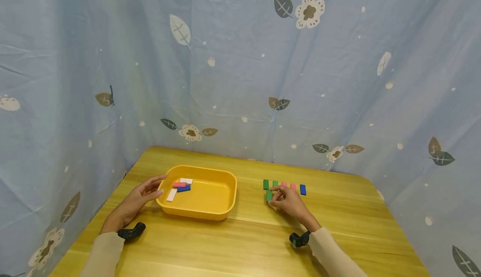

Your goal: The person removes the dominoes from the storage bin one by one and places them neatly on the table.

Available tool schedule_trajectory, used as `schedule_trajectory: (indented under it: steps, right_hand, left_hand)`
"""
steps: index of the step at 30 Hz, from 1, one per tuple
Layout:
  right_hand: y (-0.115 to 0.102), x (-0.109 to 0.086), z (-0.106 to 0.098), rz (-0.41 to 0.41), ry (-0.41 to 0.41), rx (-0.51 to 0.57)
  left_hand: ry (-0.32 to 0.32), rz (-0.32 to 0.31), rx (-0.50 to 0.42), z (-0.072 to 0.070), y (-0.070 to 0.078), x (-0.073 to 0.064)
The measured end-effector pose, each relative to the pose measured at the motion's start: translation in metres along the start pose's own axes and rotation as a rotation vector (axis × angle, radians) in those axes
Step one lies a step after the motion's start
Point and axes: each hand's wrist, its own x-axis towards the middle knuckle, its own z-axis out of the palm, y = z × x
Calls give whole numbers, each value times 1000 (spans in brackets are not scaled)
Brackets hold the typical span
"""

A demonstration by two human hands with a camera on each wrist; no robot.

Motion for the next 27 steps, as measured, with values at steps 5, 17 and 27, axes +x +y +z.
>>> schedule_trajectory:
  steps: [5, 17, 27]
  right_hand:
    - [3, 1, 3, -14, -27, 5]
    - [5, 1, 7, -14, -70, 12]
    - [10, 3, 8, -21, -85, 5]
  left_hand:
    - [0, 4, -7, 0, 0, 0]
    - [-6, 8, -15, 2, 0, -4]
    - [1, 21, -13, 4, 1, -4]
